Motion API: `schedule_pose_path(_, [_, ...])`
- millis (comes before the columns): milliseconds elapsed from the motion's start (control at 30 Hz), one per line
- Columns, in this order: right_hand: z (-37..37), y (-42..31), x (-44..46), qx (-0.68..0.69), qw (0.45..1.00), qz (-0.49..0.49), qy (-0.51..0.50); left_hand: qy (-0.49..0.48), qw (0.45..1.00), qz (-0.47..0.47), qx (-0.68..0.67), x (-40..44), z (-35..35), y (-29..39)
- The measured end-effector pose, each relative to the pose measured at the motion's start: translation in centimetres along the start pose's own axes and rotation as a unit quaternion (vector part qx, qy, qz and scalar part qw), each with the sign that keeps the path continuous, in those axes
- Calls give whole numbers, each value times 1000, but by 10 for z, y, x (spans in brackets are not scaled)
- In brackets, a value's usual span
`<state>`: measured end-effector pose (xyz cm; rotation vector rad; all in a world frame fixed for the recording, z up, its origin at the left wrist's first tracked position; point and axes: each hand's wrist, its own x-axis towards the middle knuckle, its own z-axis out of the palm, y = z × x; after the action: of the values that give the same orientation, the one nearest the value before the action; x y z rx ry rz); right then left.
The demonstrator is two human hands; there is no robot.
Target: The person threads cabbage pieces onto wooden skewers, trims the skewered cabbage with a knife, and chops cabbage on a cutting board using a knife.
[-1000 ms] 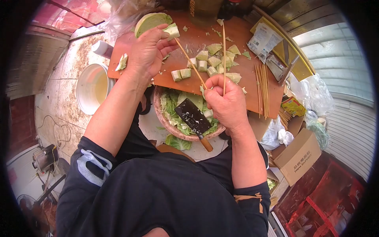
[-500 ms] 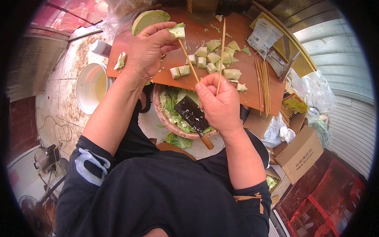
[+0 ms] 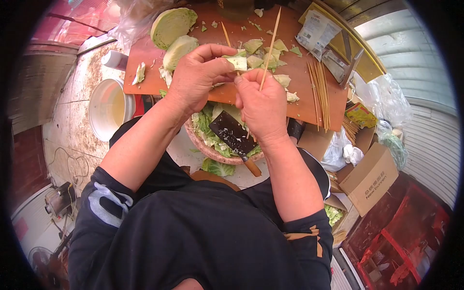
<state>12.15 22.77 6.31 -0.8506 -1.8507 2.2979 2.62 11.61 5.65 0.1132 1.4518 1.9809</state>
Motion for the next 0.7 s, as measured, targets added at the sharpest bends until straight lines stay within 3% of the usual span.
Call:
schedule_pose_path(233, [2,-6,-10,-62,996,53,-35,49,998,36,13,13,-13,6])
schedule_pose_path(333, [1,0,-7,-74,997,-4,-26,44,998,31,20,12,-11,7])
schedule_pose_path(500, [-3,0,-1,-56,998,10,-1,-19,997,-16,71,0,0,-2])
schedule_pose_path(700, [-5,0,5,-48,999,16,4,-22,998,7,57,2,-2,-4])
